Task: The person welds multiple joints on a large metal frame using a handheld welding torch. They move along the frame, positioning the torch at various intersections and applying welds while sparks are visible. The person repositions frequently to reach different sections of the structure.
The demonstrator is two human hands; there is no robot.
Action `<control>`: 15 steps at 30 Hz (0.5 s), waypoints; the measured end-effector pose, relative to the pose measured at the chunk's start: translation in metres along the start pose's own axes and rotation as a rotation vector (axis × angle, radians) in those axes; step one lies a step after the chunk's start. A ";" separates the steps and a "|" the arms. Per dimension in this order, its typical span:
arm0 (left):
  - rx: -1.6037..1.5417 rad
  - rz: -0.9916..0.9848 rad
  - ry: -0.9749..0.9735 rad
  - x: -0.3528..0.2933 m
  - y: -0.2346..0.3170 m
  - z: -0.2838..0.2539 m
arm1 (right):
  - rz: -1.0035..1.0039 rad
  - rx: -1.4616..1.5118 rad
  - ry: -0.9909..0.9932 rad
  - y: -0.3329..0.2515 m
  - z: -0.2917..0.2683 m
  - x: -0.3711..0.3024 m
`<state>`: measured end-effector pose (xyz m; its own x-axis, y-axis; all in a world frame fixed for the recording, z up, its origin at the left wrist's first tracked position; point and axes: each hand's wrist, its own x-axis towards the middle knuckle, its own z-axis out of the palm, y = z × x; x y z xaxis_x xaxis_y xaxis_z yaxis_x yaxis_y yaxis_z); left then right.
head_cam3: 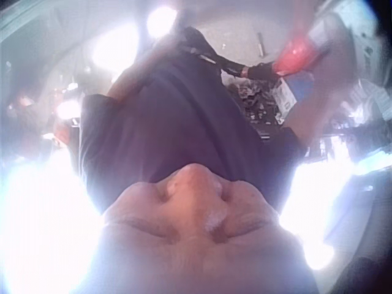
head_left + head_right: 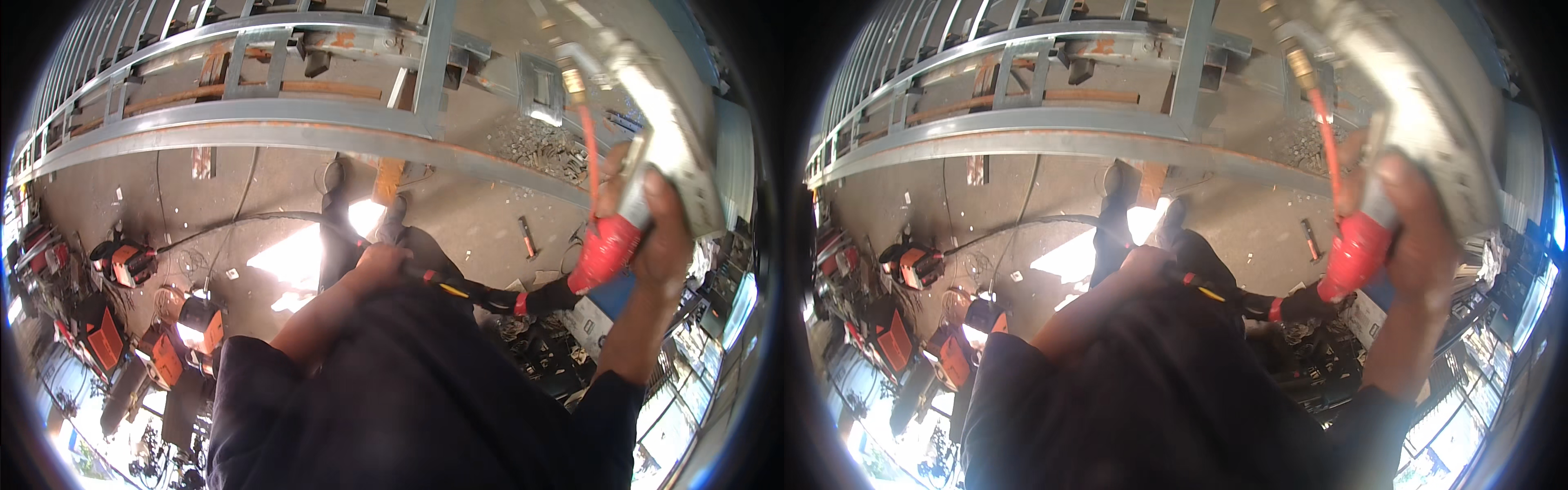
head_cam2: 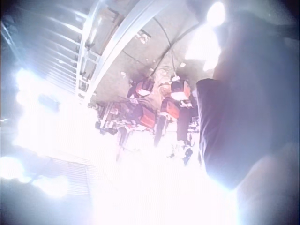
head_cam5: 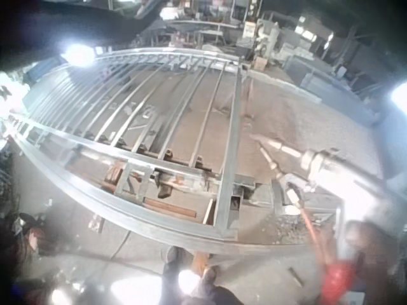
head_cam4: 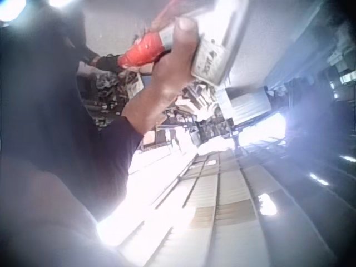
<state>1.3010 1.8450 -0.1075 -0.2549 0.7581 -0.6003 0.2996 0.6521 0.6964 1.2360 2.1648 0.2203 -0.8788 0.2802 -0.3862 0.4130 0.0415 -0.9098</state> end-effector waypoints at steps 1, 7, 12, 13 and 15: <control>0.029 -0.026 -0.010 -0.002 0.010 0.004 | -0.037 -0.037 0.009 0.012 0.005 0.001; 0.146 -0.193 -0.141 -0.005 0.036 0.052 | 0.052 -0.339 -0.098 0.099 0.026 0.006; 0.134 -0.215 -0.153 -0.017 0.023 0.084 | 0.138 -0.353 -0.153 0.141 0.032 0.011; 0.133 -0.214 -0.160 -0.018 0.021 0.089 | 0.125 -0.386 -0.157 0.146 0.031 0.011; 0.130 -0.209 -0.172 -0.017 0.019 0.095 | 0.098 -0.453 -0.162 0.155 0.029 0.012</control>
<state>1.3983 1.8446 -0.1215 -0.1671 0.5891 -0.7906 0.3751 0.7796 0.5015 1.2830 2.1465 0.0700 -0.8419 0.1518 -0.5179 0.5260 0.4454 -0.7246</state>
